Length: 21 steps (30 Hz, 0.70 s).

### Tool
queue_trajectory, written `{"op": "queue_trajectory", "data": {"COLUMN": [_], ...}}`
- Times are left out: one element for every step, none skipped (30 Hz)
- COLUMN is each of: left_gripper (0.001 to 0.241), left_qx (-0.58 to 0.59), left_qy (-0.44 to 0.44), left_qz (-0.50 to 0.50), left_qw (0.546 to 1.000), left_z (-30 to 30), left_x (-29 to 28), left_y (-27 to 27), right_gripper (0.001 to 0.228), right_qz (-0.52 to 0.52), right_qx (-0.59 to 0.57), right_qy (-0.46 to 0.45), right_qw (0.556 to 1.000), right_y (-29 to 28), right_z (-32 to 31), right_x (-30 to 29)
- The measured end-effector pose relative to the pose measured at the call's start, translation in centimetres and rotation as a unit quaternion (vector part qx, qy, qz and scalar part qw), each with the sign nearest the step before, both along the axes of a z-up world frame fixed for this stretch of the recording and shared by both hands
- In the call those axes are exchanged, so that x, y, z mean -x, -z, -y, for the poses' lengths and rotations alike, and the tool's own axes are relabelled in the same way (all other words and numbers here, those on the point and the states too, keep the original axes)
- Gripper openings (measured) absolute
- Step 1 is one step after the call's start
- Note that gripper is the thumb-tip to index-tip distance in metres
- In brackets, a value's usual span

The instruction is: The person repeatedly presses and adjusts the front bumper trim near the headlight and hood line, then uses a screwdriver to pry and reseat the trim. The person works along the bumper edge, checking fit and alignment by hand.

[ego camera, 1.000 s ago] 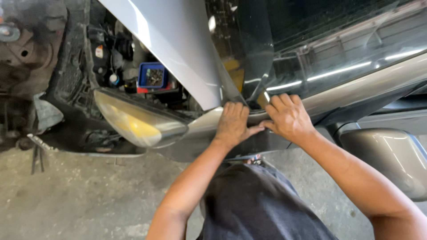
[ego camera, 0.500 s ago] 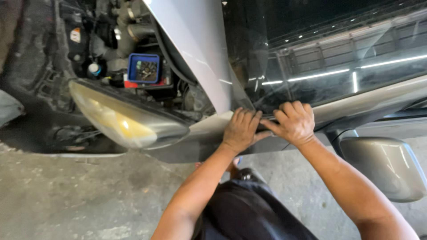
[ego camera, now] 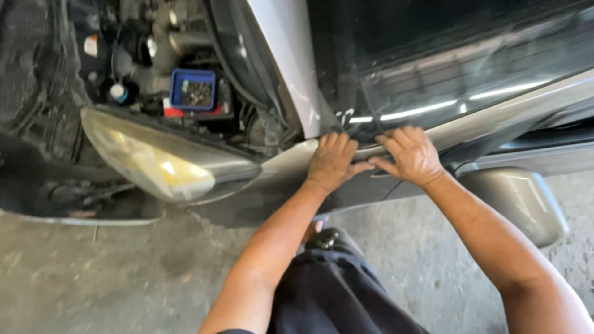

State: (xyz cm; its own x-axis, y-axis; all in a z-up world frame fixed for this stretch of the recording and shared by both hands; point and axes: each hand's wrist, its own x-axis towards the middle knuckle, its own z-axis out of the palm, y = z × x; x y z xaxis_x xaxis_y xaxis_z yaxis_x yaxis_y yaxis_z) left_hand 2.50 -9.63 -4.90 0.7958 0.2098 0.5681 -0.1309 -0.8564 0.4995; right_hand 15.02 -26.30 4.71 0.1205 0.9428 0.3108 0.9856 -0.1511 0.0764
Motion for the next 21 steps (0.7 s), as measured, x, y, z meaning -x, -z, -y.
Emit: {"op": "queue_trajectory", "data": {"left_gripper": [0.055,0.055,0.055,0.055,0.056,0.058,0.060,0.066,0.072,0.080,0.076,0.073,0.070,0.068,0.066,0.064,0.062,0.060,0.059,0.058,0.057], "left_qx": [0.002,0.004,0.006,0.010,0.021,0.034,0.047,0.037,0.027,0.016,0.027,0.039,0.052,0.041,0.030,0.016,0.015,0.012,0.009,0.006,0.003], "left_qy": [0.004,0.000,-0.004,-0.008,-0.021,-0.033,-0.045,-0.062,-0.079,-0.093,-0.097,-0.097,-0.096,-0.105,-0.114,-0.128,-0.138,-0.150,-0.162,-0.168,-0.174], "left_qz": [0.002,0.009,0.017,0.020,0.004,-0.014,-0.031,0.012,0.055,0.094,0.076,0.059,0.041,0.058,0.075,0.097,0.115,0.131,0.148,0.149,0.151], "left_qw": [1.000,1.000,1.000,1.000,1.000,0.999,0.997,0.997,0.995,0.991,0.992,0.993,0.993,0.992,0.990,0.987,0.984,0.980,0.976,0.974,0.973], "left_z": [0.0,0.0,0.0,0.3,0.8,1.5,2.4,2.9,3.4,4.0,4.2,4.5,4.9,5.2,5.4,5.3,5.3,5.1,5.0,5.0,5.0], "left_x": [0.1,0.5,0.9,0.8,0.5,0.4,0.1,0.0,-0.2,-0.2,-0.3,-0.6,-0.5,-1.2,-1.6,-1.8,-1.9,-1.8,-1.9,-1.9,-2.1], "left_y": [-0.2,-0.4,-0.5,-0.5,-0.4,-0.3,-0.3,-0.2,-0.1,0.1,0.3,0.6,0.9,1.0,1.2,1.2,1.1,1.2,1.2,1.1,1.0], "right_gripper": [0.054,0.056,0.058,0.055,0.052,0.049,0.046,0.043,0.040,0.035,0.031,0.028,0.026,0.025,0.024,0.027,0.030,0.035,0.034,0.033,0.032], "right_qz": [0.002,0.002,0.001,0.005,0.008,0.010,0.017,0.021,0.025,0.023,0.022,0.021,0.019,0.024,0.028,0.032,0.035,0.036,0.041,0.040,0.040], "right_qx": [-0.005,-0.009,-0.014,-0.021,-0.028,-0.033,-0.056,-0.080,-0.105,-0.108,-0.111,-0.112,-0.118,-0.125,-0.131,-0.132,-0.133,-0.136,-0.144,-0.151,-0.158], "right_qy": [0.006,0.004,0.002,0.005,0.008,0.011,0.008,0.000,-0.008,0.000,0.007,0.020,0.024,0.026,0.028,0.040,0.051,0.062,0.048,0.039,0.030], "right_qw": [1.000,1.000,1.000,1.000,1.000,0.999,0.998,0.997,0.994,0.994,0.994,0.993,0.992,0.992,0.991,0.990,0.989,0.988,0.988,0.987,0.986], "right_y": [-0.4,-0.7,-0.7,-0.6,-0.4,0.0,0.2,0.7,0.9,1.3,1.6,1.8,2.1,2.1,2.1,2.1,1.9,2.1,2.0,2.0,2.0], "right_z": [0.4,0.4,0.1,0.2,0.1,0.0,0.1,-0.3,-0.6,-0.7,-0.9,-0.7,-0.7,-0.6,-0.6,-0.9,-1.0,-1.4,-1.6,-1.7,-1.9], "right_x": [0.2,0.4,0.5,0.5,0.3,0.3,0.2,0.3,0.2,0.3,0.3,0.3,0.5,0.1,-0.1,-0.3,-0.2,-0.1,-0.1,0.0,-0.1]}}
